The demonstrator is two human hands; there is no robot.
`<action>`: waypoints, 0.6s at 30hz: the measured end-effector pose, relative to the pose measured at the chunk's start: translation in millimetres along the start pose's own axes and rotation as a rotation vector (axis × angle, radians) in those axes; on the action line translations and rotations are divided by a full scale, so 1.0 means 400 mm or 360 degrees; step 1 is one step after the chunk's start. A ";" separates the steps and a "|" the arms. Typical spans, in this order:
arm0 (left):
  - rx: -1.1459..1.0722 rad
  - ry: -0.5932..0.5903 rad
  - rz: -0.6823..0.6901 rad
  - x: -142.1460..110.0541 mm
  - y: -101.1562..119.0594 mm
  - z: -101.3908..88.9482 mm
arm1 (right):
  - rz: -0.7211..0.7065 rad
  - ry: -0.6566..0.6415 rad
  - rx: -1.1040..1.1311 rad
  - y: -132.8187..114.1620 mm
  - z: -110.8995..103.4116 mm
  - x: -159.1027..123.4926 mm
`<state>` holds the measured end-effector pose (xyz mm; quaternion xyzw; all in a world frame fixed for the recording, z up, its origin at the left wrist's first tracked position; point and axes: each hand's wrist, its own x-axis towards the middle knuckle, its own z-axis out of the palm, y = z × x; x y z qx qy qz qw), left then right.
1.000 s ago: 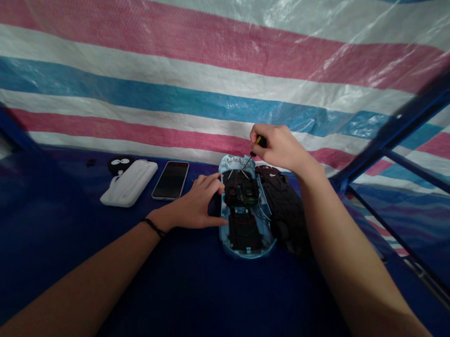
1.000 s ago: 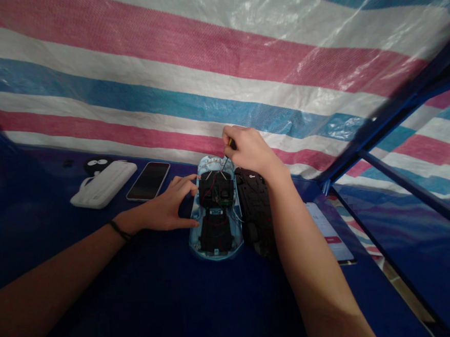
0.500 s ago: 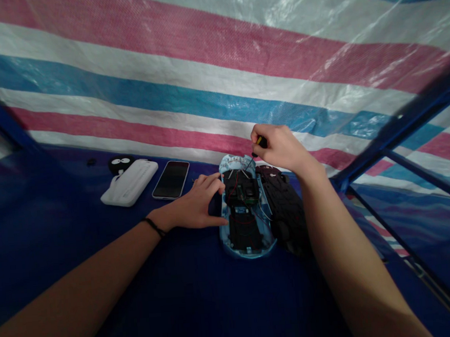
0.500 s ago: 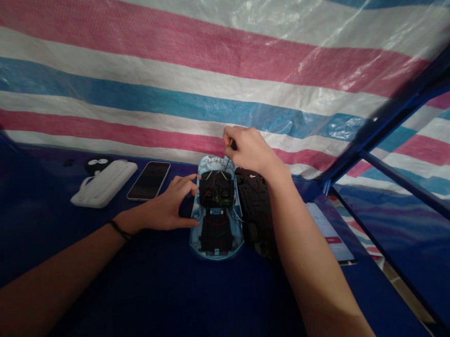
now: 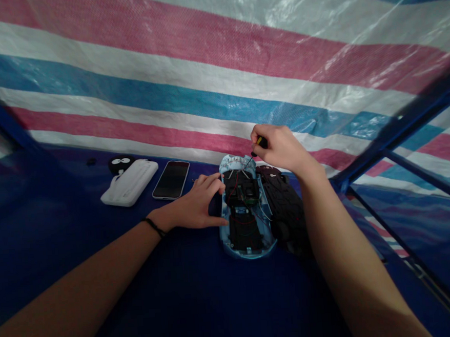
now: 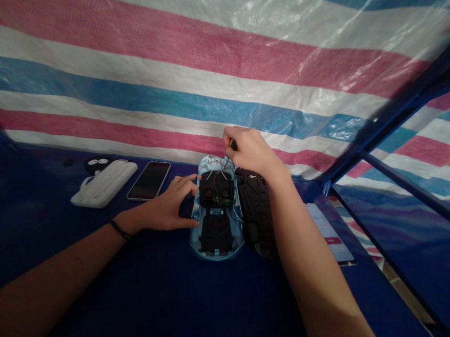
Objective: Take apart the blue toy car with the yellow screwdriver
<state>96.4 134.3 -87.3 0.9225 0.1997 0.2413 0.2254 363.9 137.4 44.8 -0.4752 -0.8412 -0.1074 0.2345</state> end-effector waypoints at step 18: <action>-0.0006 0.0010 -0.0023 0.000 0.004 -0.001 | 0.0044 -0.0030 -0.0013 -0.005 -0.001 0.000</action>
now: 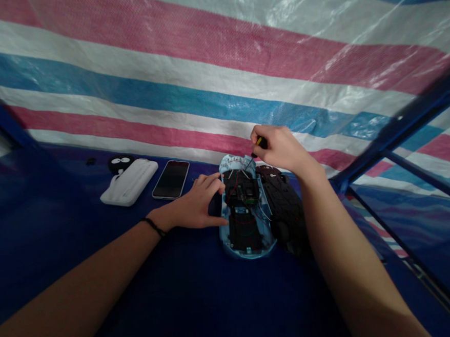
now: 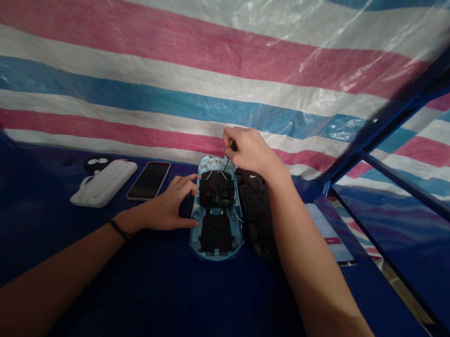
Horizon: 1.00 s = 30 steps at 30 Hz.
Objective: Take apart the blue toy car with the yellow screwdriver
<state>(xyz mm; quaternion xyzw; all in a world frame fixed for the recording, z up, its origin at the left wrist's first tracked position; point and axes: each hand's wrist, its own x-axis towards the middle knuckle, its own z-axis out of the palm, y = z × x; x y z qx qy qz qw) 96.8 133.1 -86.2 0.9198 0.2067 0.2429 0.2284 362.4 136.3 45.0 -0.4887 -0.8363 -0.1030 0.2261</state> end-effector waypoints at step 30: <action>0.0000 0.0004 0.0008 0.002 0.000 0.000 | 0.0015 0.0034 -0.0009 0.006 -0.006 -0.002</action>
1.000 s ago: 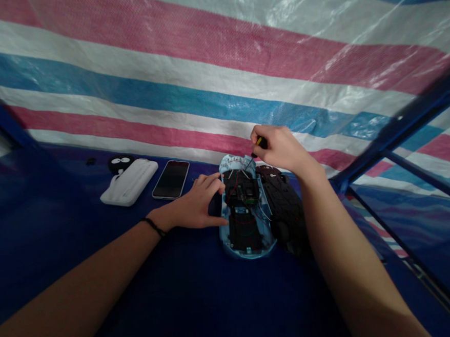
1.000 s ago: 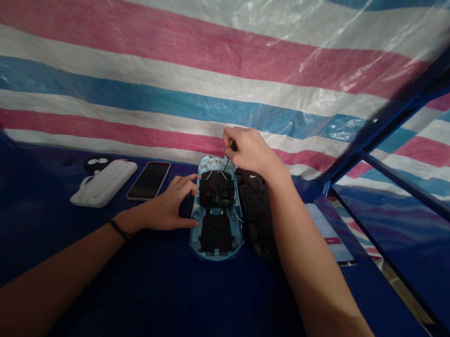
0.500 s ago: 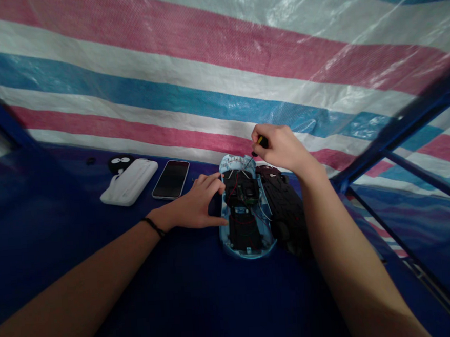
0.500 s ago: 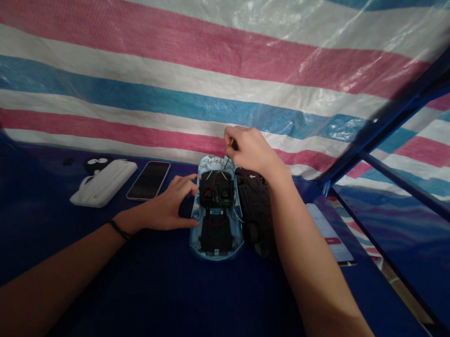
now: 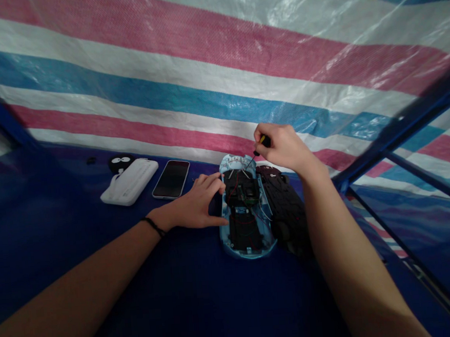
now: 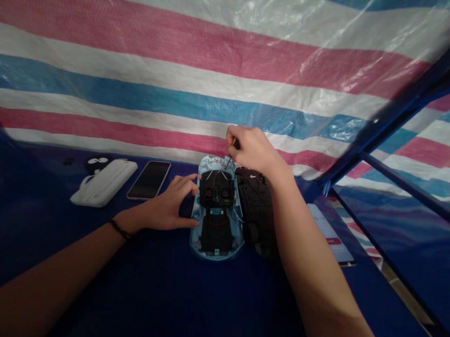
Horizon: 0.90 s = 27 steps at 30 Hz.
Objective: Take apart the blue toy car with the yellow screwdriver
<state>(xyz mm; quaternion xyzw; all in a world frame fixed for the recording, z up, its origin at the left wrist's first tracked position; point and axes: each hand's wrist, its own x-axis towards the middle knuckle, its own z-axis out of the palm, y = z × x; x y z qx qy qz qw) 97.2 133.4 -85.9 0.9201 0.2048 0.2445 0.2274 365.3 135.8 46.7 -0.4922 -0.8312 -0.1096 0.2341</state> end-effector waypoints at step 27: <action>0.0025 -0.0004 0.0006 0.000 -0.009 0.005 | 0.0020 0.0017 0.0016 -0.005 -0.003 -0.001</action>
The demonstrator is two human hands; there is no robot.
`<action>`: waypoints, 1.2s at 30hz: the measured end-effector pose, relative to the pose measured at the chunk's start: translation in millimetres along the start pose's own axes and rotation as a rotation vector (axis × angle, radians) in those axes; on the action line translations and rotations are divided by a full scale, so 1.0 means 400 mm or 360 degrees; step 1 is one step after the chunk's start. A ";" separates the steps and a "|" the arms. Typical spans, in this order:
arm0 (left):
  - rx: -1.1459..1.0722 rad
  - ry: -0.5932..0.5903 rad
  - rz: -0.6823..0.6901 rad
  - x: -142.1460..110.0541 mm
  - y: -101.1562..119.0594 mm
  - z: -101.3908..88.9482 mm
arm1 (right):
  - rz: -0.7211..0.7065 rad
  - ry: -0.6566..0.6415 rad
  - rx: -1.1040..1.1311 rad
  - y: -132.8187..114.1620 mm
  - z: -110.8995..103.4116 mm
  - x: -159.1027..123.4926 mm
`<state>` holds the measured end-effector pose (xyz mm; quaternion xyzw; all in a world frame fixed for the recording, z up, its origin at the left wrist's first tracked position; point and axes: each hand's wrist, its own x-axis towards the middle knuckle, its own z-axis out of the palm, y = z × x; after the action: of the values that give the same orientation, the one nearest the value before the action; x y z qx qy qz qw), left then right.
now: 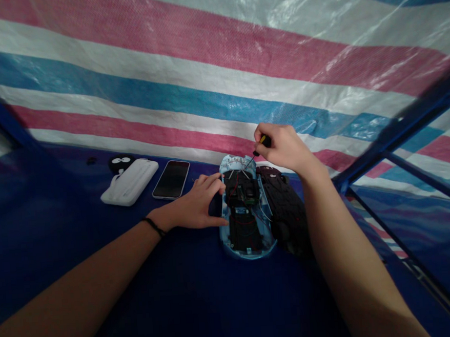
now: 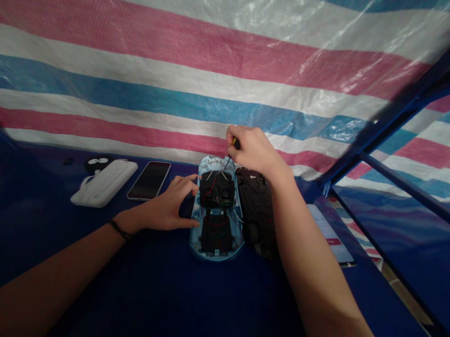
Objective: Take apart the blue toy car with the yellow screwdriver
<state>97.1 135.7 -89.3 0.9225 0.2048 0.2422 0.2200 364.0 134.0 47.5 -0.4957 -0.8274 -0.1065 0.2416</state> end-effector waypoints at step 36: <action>-0.0005 -0.0007 -0.0032 0.001 0.008 -0.004 | -0.0158 -0.0110 -0.0001 -0.001 -0.002 -0.002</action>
<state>97.5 133.6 -86.3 0.9206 0.2131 0.2383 0.2243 364.2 132.9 47.6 -0.4576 -0.8587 -0.1014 0.2071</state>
